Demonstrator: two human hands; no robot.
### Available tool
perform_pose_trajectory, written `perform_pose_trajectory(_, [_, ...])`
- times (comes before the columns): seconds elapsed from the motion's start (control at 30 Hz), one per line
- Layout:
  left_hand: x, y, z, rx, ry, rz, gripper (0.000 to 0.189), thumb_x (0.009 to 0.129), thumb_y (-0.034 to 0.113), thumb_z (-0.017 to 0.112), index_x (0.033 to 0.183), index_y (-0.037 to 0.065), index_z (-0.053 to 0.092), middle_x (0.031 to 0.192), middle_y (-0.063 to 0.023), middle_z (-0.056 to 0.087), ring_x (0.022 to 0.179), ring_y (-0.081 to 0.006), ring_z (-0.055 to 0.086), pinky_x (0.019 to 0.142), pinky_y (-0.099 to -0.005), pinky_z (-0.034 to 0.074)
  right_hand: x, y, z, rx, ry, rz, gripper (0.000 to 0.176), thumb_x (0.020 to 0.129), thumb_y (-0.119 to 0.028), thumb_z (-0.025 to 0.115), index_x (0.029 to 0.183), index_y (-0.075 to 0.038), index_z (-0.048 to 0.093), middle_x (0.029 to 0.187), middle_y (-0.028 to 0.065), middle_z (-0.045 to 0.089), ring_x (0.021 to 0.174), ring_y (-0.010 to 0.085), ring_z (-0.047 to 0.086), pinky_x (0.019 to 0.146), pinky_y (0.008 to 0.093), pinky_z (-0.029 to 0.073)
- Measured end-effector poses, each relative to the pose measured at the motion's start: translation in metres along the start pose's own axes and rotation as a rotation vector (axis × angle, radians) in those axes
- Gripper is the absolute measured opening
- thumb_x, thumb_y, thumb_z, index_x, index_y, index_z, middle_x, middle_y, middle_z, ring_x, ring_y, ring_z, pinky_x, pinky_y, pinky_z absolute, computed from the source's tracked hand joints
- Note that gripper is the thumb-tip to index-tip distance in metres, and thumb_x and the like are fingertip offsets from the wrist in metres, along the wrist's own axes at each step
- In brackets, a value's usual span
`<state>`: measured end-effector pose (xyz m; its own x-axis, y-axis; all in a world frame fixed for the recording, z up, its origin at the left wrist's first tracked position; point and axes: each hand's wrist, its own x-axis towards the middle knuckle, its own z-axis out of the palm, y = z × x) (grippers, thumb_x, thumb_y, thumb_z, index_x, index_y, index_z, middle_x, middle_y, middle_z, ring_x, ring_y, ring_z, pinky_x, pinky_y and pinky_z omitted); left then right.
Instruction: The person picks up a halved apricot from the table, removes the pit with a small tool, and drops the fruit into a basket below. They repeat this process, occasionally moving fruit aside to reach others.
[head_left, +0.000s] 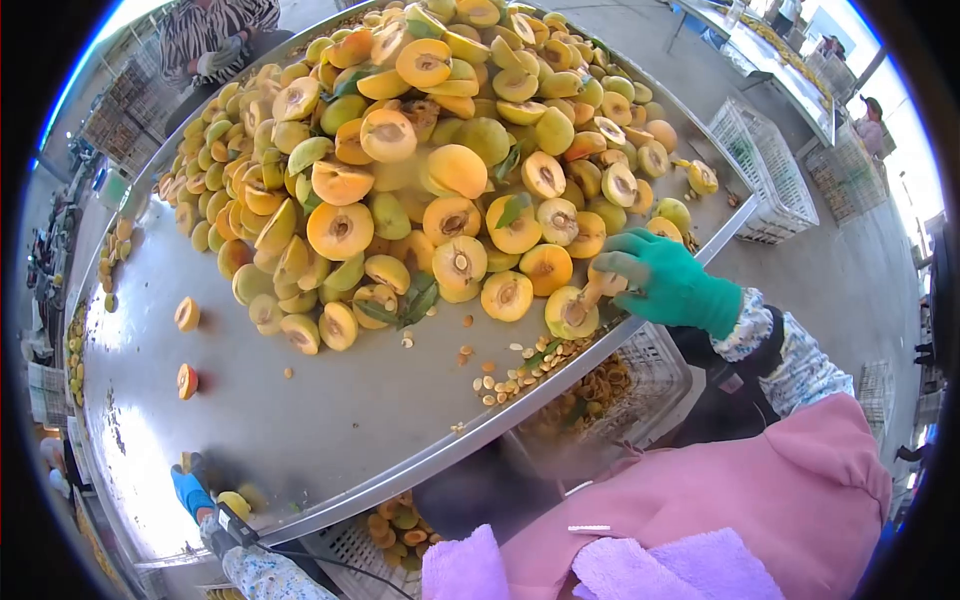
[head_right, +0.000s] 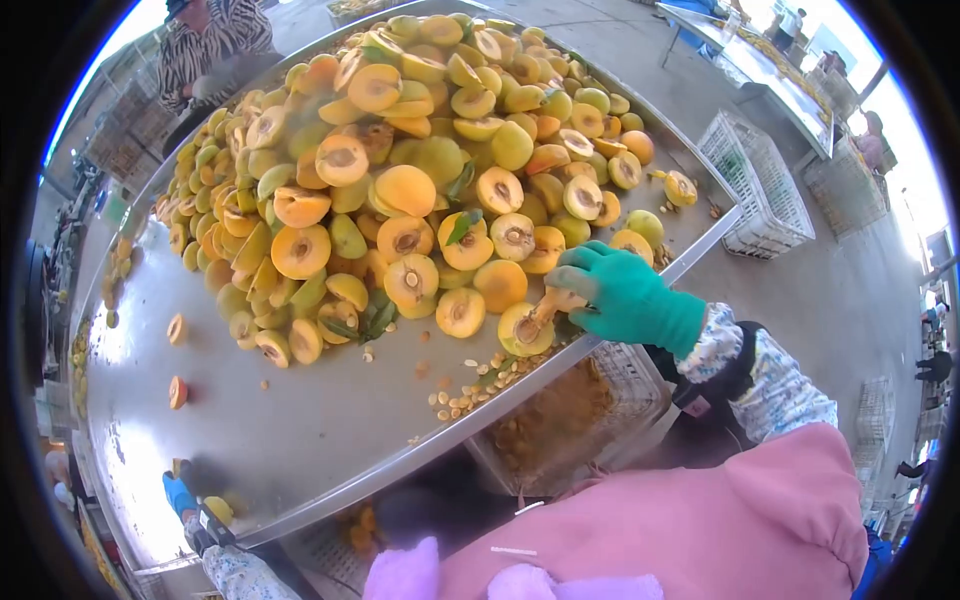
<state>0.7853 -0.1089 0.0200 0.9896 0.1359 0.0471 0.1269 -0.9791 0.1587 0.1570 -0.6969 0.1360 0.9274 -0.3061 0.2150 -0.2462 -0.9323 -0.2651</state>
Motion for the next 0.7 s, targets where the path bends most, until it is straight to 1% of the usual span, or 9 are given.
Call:
perform_pose_trajectory(0.07, [0.000, 0.025, 0.017, -0.913, -0.186, 0.083, 0.072, 0.080, 0.020, 0.079, 0.139, -0.002, 0.043, 0.107, -0.0127, 0.063, 0.078, -0.0176, 0.060, 0.067, -0.0274, 0.050, 0.004, 0.007, 0.012, -0.076, -0.059, -0.023, 0.037, 0.070, -0.010, 0.072, 0.105, -0.006, 0.062, 0.106, 0.0106, 0.060, 0.095, 0.0325, 0.060, 0.077, 0.0429, 0.050])
perform_pose_trajectory(0.13, [-0.087, 0.109, -0.031, -0.885, -0.171, 0.263, 0.073, 0.078, 0.005, 0.078, 0.141, -0.002, 0.041, 0.109, -0.0086, 0.061, 0.077, -0.0121, 0.058, 0.063, -0.0217, 0.048, 0.002, 0.011, 0.021, -0.148, -0.111, -0.057, 0.041, 0.067, -0.010, 0.072, 0.106, -0.006, 0.061, 0.111, 0.0116, 0.059, 0.100, 0.0341, 0.059, 0.080, 0.0447, 0.049])
perform_pose_trajectory(0.2, [-0.185, 0.179, -0.088, -0.931, -0.247, 0.318, 0.045, 0.094, 0.014, 0.058, 0.137, 0.006, 0.048, 0.118, -0.0107, 0.059, 0.075, -0.0128, 0.060, 0.061, -0.0233, 0.048, -0.001, 0.012, 0.023, -0.110, 0.059, -0.109, 0.046, 0.065, -0.012, 0.075, 0.108, -0.007, 0.059, 0.107, 0.0102, 0.058, 0.096, 0.0314, 0.059, 0.081, 0.0450, 0.048])
perform_pose_trajectory(0.33, [-0.322, 0.242, -0.119, -0.724, 0.126, 1.064, 0.064, 0.077, 0.003, 0.076, 0.135, 0.001, 0.049, 0.122, -0.0121, 0.056, 0.103, -0.0224, 0.058, 0.085, -0.0306, 0.051, -0.026, -0.019, 0.003, 0.075, 0.346, -0.125, 0.045, 0.070, -0.009, 0.074, 0.110, -0.004, 0.055, 0.102, 0.0131, 0.060, 0.093, 0.0330, 0.060, 0.078, 0.0442, 0.048])
perform_pose_trajectory(0.4, [-0.404, 0.268, -0.146, -0.685, -0.030, 1.188, 0.071, 0.071, 0.007, 0.081, 0.134, -0.002, 0.048, 0.125, -0.0151, 0.053, 0.114, -0.0279, 0.054, 0.098, -0.0375, 0.045, -0.053, -0.048, -0.013, 0.479, 0.220, 0.171, 0.041, 0.077, -0.008, 0.073, 0.112, -0.002, 0.052, 0.095, 0.0177, 0.061, 0.089, 0.0368, 0.060, 0.078, 0.0422, 0.048])
perform_pose_trajectory(0.47, [-0.476, 0.284, -0.150, -0.756, -0.139, 1.263, 0.076, 0.068, 0.008, 0.083, 0.134, -0.003, 0.046, 0.126, -0.0169, 0.052, 0.114, -0.0308, 0.054, 0.100, -0.0394, 0.043, -0.068, -0.064, -0.018, 0.662, 0.108, 0.205, 0.037, 0.084, -0.014, 0.070, 0.113, 0.001, 0.052, 0.086, 0.0176, 0.061, 0.082, 0.0310, 0.062, 0.074, 0.0369, 0.048])
perform_pose_trajectory(0.6, [-0.569, 0.291, -0.134, -0.783, -0.348, 1.316, 0.083, 0.068, 0.013, 0.084, 0.138, -0.002, 0.042, 0.136, -0.0206, 0.046, 0.125, -0.0359, 0.046, 0.104, -0.0423, 0.040, -0.092, -0.071, -0.017, 1.197, 0.112, 0.252, 0.048, 0.086, -0.028, 0.068, 0.120, 0.003, 0.054, 0.084, 0.0032, 0.060, 0.073, 0.0111, 0.054, 0.061, 0.0276, 0.045])
perform_pose_trajectory(0.67, [-0.602, 0.289, -0.129, -0.751, -0.384, 1.341, 0.085, 0.069, 0.015, 0.083, 0.140, -0.001, 0.039, 0.143, -0.0237, 0.041, 0.132, -0.0398, 0.039, 0.108, -0.0446, 0.038, -0.104, -0.066, -0.039, 1.462, -0.260, 0.510, 0.051, 0.087, -0.032, 0.069, 0.122, 0.002, 0.055, 0.086, 0.0006, 0.060, 0.071, 0.0066, 0.052, 0.061, 0.0237, 0.043])
perform_pose_trajectory(0.7, [-0.613, 0.293, -0.130, -0.788, -0.414, 1.361, 0.089, 0.070, 0.013, 0.082, 0.143, -0.001, 0.034, 0.146, -0.0243, 0.036, 0.134, -0.0408, 0.037, 0.110, -0.0452, 0.036, -0.112, -0.063, -0.030, 1.476, -0.211, 0.485, 0.049, 0.087, -0.034, 0.069, 0.119, 0.001, 0.057, 0.085, 0.0003, 0.060, 0.067, 0.0037, 0.049, 0.057, 0.0208, 0.041])
